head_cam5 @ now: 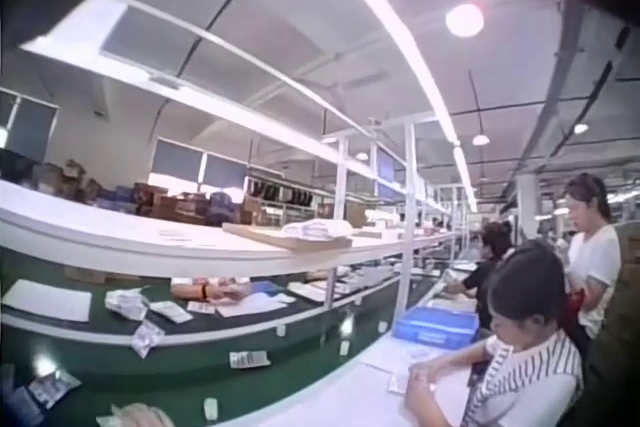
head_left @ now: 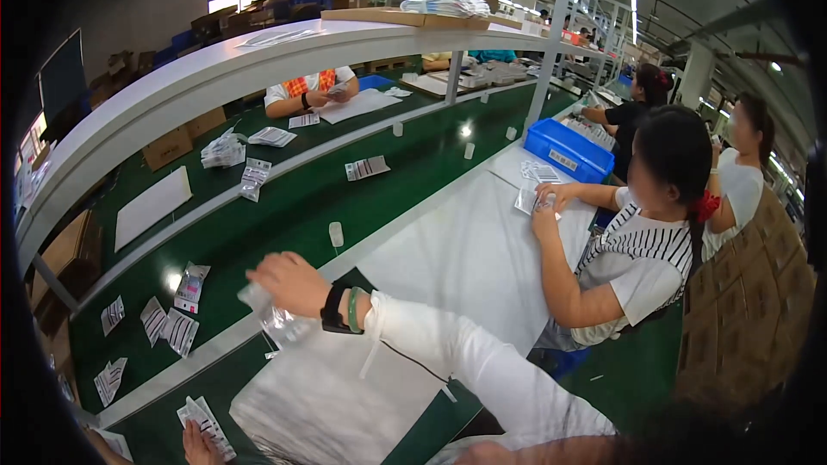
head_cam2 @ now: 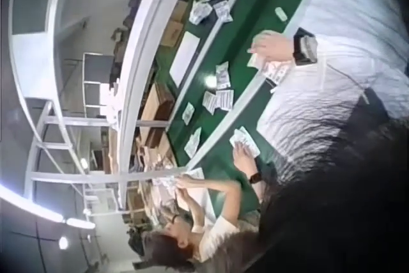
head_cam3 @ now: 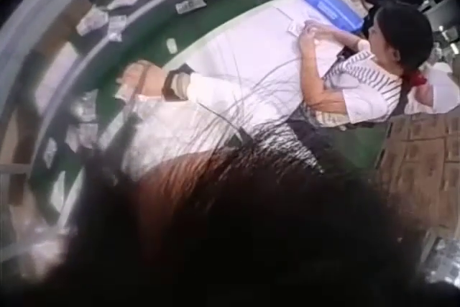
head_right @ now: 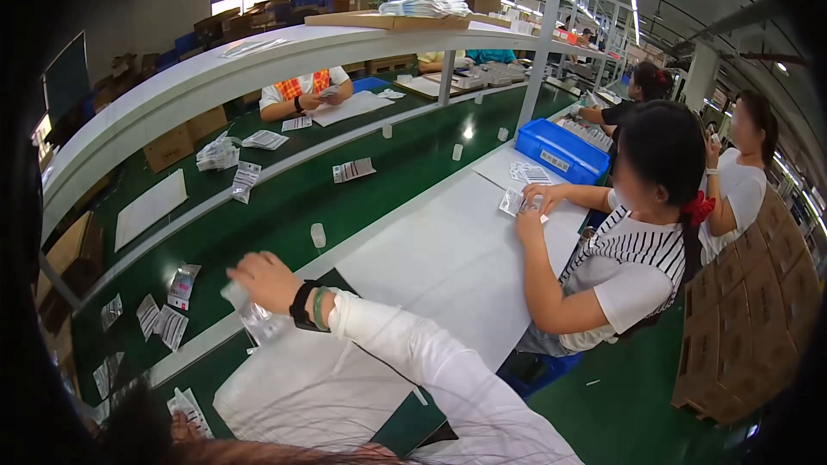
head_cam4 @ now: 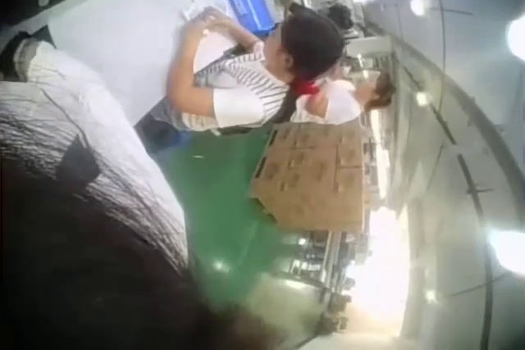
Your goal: The person packages items by hand, placing a small white bottle into a plastic pouch, peeling the adhesive strip, and folding the top to seal it. The person then sets the finished item aside on the green work surface and repeats the process.
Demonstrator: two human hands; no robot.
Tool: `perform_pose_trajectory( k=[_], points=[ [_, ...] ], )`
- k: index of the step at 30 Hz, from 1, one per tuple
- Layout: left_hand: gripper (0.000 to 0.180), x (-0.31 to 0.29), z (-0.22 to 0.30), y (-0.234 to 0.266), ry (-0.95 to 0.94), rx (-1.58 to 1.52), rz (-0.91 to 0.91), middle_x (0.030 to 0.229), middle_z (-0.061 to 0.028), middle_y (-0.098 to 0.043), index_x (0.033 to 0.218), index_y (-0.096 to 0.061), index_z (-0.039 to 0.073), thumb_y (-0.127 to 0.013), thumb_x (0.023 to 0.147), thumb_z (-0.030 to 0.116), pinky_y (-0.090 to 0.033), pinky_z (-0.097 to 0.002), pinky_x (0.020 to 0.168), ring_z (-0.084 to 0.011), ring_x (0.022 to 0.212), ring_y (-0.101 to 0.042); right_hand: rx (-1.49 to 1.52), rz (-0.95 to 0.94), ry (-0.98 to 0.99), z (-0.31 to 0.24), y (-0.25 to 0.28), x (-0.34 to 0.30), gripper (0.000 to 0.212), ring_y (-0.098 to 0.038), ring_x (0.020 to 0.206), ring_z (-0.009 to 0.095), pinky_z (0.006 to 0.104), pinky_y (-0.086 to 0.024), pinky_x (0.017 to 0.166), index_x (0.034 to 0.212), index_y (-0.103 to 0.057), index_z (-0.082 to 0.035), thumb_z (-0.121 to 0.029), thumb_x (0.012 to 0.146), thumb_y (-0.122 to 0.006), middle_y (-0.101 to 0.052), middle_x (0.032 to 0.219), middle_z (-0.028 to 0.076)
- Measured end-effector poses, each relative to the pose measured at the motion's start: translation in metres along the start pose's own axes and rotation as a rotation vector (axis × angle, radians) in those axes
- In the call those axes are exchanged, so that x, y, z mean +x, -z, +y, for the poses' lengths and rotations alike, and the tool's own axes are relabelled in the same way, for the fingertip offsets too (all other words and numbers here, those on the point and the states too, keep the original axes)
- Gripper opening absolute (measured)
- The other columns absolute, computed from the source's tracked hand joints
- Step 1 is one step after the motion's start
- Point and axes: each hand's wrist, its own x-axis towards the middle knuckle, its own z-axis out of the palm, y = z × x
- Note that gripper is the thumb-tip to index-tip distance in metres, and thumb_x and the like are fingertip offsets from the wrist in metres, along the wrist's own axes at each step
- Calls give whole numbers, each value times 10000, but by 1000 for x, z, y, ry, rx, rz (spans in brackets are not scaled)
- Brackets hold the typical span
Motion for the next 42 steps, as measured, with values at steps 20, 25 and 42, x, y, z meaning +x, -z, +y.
perform_pose_trajectory(
  k=[20, 25, 42],
  points=[
    [379, 121, 342, 46, -458, -527, -313, 1019, -131, -618, 1001, -649, 73, -796, 701, 253, -484, -458, 794, -335, 939, -593, 646, -493, -586, -42, 12, -124, 671, -648, 764, 398, 470, -512, 699, 1453, -301, -59, -150, 873, -626, -679, 829, 193],
    [315, 132, 342, 52, -546, -443, -408, 1000, -94, -624, 952, -639, 103, -778, 722, 269, -485, -456, 769, -337, 914, -590, 369, -429, -322, -44, 15, -120, 586, -628, 952, 376, 441, -514, 788, 1385, -429, -45, -77, 832, -621, -651, 1089, 181],
    [135, 117, 334, 65, -572, -784, -426, 842, -96, -678, 904, -703, 95, -745, 821, 193, -528, -361, 711, -271, 781, -662, 750, -592, 237, -34, -8, -138, 590, -368, 1392, 354, 416, -359, 1120, 1335, -536, -10, -311, 848, -679, -419, 1495, 187]
  ],
)
